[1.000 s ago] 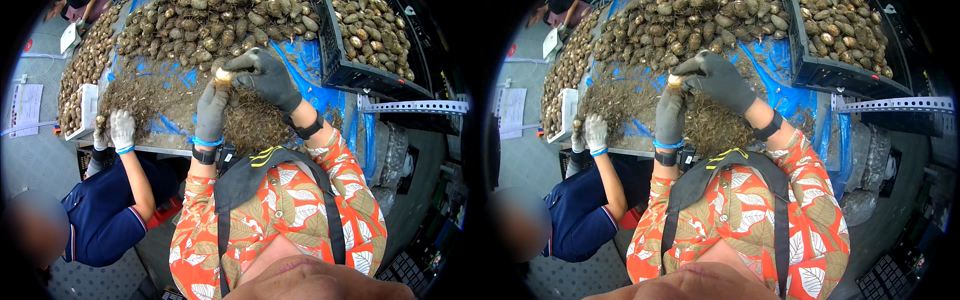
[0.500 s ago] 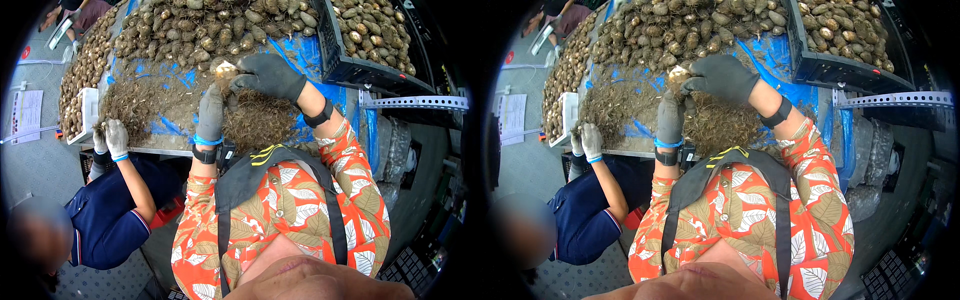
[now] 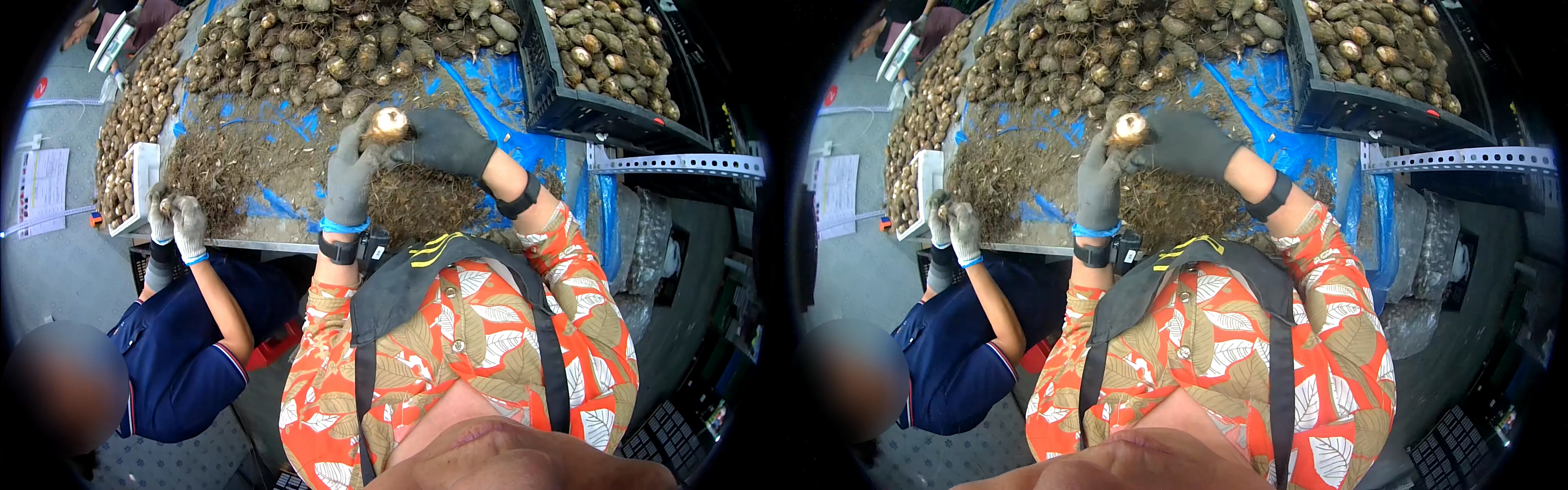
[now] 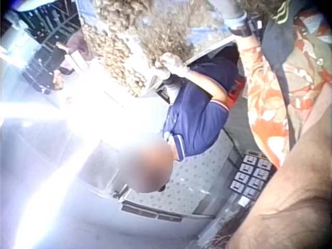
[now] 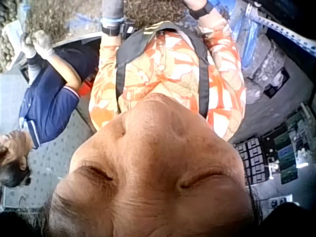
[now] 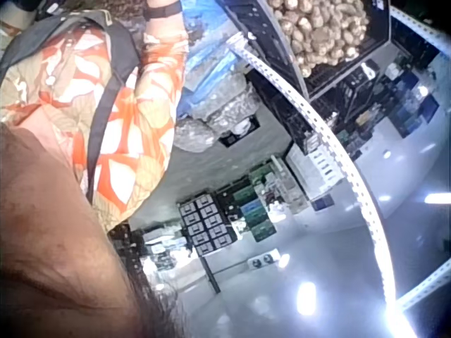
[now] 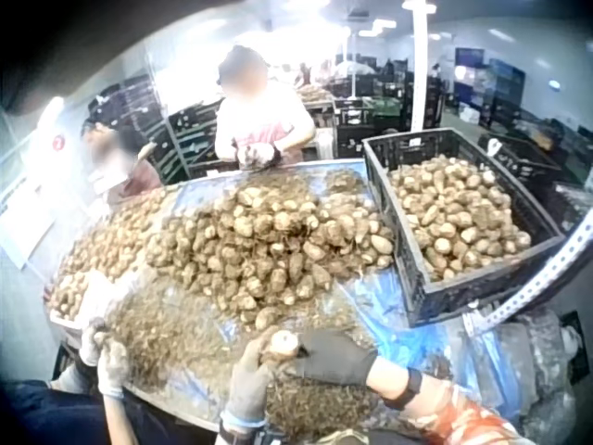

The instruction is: The person is cleaning tubers by hand, removing dirt and root hairs while wearing gloves.

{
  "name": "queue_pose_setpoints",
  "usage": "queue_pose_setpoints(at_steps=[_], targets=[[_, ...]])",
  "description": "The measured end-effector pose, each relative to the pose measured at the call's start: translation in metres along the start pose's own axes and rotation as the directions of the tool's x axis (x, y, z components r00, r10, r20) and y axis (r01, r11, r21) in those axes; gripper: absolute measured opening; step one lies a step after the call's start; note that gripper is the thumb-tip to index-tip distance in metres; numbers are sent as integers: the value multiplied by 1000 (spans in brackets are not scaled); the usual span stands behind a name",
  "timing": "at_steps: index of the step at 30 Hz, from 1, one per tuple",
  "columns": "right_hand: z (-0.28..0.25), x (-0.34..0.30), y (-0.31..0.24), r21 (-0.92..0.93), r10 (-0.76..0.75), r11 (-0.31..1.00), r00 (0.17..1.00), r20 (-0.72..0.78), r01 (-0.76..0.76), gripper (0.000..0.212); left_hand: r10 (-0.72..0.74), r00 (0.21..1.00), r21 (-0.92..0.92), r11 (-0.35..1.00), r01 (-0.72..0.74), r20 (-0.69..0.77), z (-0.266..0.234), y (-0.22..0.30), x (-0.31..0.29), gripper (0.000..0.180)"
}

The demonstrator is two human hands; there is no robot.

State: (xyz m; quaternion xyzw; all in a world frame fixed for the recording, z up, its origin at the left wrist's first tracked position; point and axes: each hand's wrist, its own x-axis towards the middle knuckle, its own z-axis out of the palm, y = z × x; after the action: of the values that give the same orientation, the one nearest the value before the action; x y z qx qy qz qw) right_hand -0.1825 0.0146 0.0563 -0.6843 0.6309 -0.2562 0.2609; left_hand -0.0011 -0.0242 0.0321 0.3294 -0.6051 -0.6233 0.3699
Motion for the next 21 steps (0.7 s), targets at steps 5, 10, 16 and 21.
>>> queue_pose_setpoints(at_steps=[5,10,16,21], targets=[[7,-3,3,-225,-237,949,971,-45,221,29,-187,980,167,970,174,64,-6,-1,5,57],[33,-13,-7,-137,-348,907,892,288,398,11,-213,969,-393,886,246,127,-4,-22,-2,65],[-5,-18,3,138,-163,973,973,-163,186,39,-263,952,-762,581,285,156,-3,-17,-3,70],[26,-15,-4,376,-54,906,935,-350,193,38,-166,972,-680,694,236,167,5,-22,6,68]])
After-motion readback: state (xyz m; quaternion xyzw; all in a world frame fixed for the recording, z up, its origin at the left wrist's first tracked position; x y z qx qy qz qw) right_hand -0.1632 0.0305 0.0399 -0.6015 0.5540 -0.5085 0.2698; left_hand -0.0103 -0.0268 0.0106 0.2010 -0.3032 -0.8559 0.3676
